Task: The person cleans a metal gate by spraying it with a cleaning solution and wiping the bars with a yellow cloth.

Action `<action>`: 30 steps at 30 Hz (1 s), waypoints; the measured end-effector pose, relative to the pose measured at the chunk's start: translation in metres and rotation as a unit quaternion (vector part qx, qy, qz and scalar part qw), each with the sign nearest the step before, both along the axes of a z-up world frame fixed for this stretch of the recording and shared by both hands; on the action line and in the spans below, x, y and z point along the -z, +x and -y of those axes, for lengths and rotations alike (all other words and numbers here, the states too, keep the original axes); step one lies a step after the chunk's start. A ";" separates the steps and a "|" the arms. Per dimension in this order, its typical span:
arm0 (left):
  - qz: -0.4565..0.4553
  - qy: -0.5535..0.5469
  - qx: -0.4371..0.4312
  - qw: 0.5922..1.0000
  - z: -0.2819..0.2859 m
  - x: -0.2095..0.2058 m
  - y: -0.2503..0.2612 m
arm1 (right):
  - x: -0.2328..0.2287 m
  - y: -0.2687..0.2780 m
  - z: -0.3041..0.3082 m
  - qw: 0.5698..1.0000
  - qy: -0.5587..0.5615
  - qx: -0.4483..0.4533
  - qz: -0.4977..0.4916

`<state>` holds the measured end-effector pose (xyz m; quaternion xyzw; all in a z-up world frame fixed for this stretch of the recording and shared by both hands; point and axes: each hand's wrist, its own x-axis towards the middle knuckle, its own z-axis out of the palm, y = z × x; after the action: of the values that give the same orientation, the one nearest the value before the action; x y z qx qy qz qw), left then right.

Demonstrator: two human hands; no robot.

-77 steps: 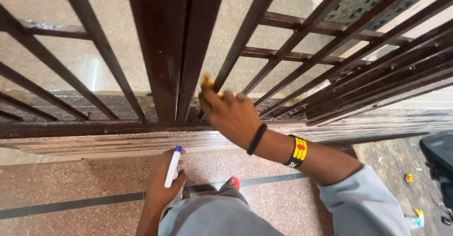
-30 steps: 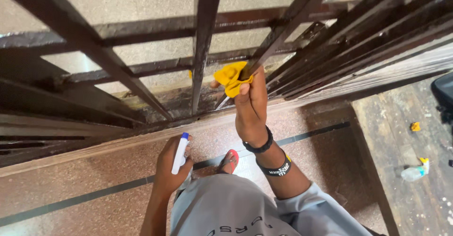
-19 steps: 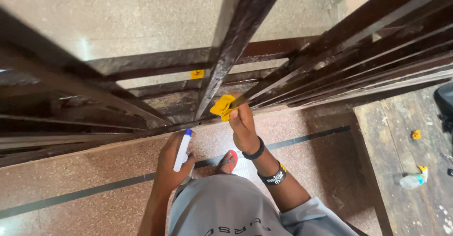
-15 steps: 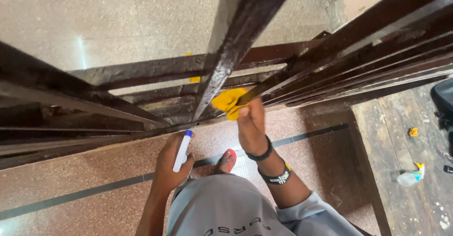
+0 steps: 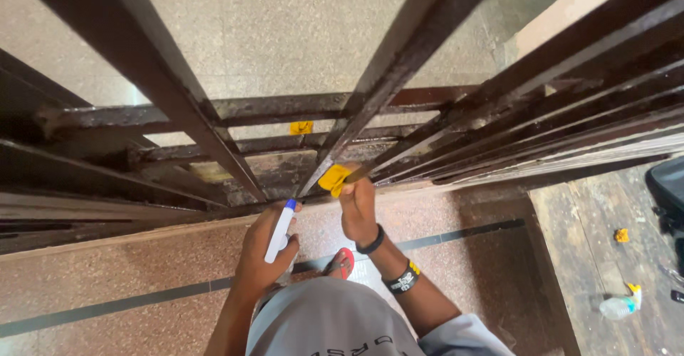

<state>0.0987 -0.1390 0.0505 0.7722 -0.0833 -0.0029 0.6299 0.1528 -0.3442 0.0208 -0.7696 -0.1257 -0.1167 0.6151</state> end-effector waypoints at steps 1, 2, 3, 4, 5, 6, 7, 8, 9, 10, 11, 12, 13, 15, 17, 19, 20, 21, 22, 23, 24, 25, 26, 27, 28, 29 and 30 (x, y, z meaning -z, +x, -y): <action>-0.001 0.000 0.002 1.000 0.001 -0.001 0.000 | -0.015 -0.001 -0.001 1.000 0.000 0.003 -0.001; -0.012 0.016 0.000 1.000 0.003 -0.002 0.001 | -0.032 -0.002 -0.001 0.997 0.079 -0.007 0.012; -0.021 0.034 -0.002 0.999 0.004 -0.003 0.002 | -0.049 -0.002 -0.001 0.987 0.157 -0.016 0.028; -0.020 0.034 0.001 0.999 0.005 -0.003 0.002 | -0.063 -0.001 0.000 0.987 0.157 -0.013 0.029; -0.027 0.044 0.003 0.999 0.005 -0.003 0.003 | -0.073 0.000 0.002 0.991 0.122 0.003 0.055; -0.034 0.054 0.005 0.998 0.006 -0.003 0.002 | -0.077 0.000 0.005 0.993 0.086 0.018 0.080; -0.031 0.053 0.007 0.998 0.006 -0.003 0.003 | -0.073 0.003 0.002 0.993 0.085 0.020 0.084; -0.033 0.050 0.006 0.998 0.006 -0.003 0.002 | -0.062 0.008 -0.006 0.991 0.097 0.033 0.085; -0.037 0.046 0.003 0.998 0.006 -0.002 -0.001 | -0.049 0.009 -0.010 0.990 0.109 0.044 0.083; -0.036 0.045 0.001 0.998 0.006 -0.001 -0.003 | -0.035 0.007 -0.010 0.990 0.108 0.042 0.084; -0.049 0.036 0.002 0.998 0.004 0.000 -0.005 | -0.023 0.004 -0.011 0.996 0.046 0.048 0.064; -0.062 0.028 0.002 0.998 0.003 0.001 -0.006 | -0.013 0.000 -0.012 0.997 -0.015 0.055 0.044; -0.062 0.028 -0.002 0.998 0.002 0.001 -0.009 | -0.007 -0.007 -0.013 0.998 -0.015 0.051 0.044; -0.055 0.011 -0.005 0.998 0.000 0.001 -0.011 | -0.007 -0.016 -0.018 0.998 0.003 0.065 -0.021; -0.054 0.009 -0.006 0.998 -0.001 -0.001 -0.013 | -0.022 -0.015 -0.017 0.997 0.031 0.065 0.003; -0.058 0.008 -0.001 0.998 -0.001 -0.001 -0.013 | -0.044 -0.018 -0.012 0.995 0.058 0.072 0.023; -0.058 0.021 -0.001 0.998 -0.001 0.000 -0.012 | -0.056 -0.021 -0.008 0.990 0.019 0.132 0.052; -0.057 0.034 0.000 0.998 0.000 0.001 -0.012 | -0.065 -0.025 -0.005 0.978 -0.020 0.193 0.080; -0.058 0.036 0.003 0.998 0.001 0.001 -0.014 | -0.070 -0.028 -0.008 0.977 -0.020 0.197 0.079; -0.023 0.026 -0.003 0.999 0.002 0.002 -0.015 | -0.071 -0.029 -0.011 0.976 0.060 0.175 0.115; 0.012 0.016 -0.009 1.000 0.003 0.002 -0.016 | -0.068 -0.030 -0.012 0.967 0.139 0.150 0.150; 0.015 0.015 -0.008 1.000 0.003 0.002 -0.016 | -0.063 -0.029 -0.012 0.967 0.139 0.151 0.153; -0.015 0.031 -0.008 0.999 0.003 0.002 -0.016 | -0.055 -0.029 -0.013 0.972 0.059 0.188 0.131; -0.045 0.047 -0.011 0.998 0.004 0.003 -0.017 | -0.048 -0.030 -0.013 0.969 -0.024 0.222 0.108; -0.042 0.045 -0.013 0.998 0.004 0.003 -0.018 | -0.043 -0.031 -0.012 0.969 -0.024 0.220 0.112; -0.029 0.046 -0.014 0.998 0.003 0.004 -0.021 | -0.041 -0.032 -0.014 0.973 -0.044 0.221 0.049; -0.017 0.046 -0.016 0.999 0.002 0.004 -0.024 | -0.043 -0.031 -0.016 0.973 -0.065 0.221 -0.014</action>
<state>0.0751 -0.1414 0.0461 0.8016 -0.0599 -0.0098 0.5948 0.1214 -0.3284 0.0638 -0.8181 0.0487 -0.2304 0.5247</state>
